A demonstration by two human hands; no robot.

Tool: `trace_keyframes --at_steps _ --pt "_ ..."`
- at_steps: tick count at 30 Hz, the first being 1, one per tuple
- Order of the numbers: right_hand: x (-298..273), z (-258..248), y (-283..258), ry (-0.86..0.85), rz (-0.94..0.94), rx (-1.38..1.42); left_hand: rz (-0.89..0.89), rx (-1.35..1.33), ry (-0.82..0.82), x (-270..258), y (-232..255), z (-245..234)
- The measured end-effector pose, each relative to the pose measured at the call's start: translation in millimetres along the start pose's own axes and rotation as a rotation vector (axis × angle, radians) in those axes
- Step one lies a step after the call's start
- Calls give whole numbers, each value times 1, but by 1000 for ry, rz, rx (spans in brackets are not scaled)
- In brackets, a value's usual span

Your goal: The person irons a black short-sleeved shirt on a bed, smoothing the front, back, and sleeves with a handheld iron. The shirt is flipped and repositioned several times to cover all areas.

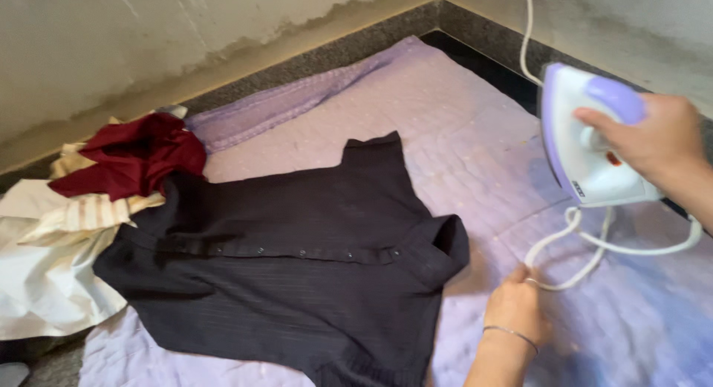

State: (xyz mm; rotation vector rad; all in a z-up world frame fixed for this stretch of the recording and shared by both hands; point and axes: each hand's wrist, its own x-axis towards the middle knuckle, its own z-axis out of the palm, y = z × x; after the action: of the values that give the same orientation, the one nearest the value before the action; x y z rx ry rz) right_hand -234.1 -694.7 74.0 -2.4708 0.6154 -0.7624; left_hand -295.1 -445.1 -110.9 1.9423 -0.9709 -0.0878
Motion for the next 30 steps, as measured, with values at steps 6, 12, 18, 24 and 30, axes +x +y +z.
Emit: trace_keyframes --at_steps 6,12,18,24,30 --pt "-4 9 -66 -385 -146 -314 114 -333 -407 -6 40 -18" --pt "-35 12 -137 -574 -144 -165 -67 -162 -327 -31 9 -151" --pt "-69 14 -208 -742 -176 -260 -263 348 101 -72 -33 -249" --pt "-132 83 -216 -741 -287 -363 -128 768 174 -111 -75 -203" --pt "-123 100 -158 -816 -116 -375 -29 854 287 -124 -95 -193"
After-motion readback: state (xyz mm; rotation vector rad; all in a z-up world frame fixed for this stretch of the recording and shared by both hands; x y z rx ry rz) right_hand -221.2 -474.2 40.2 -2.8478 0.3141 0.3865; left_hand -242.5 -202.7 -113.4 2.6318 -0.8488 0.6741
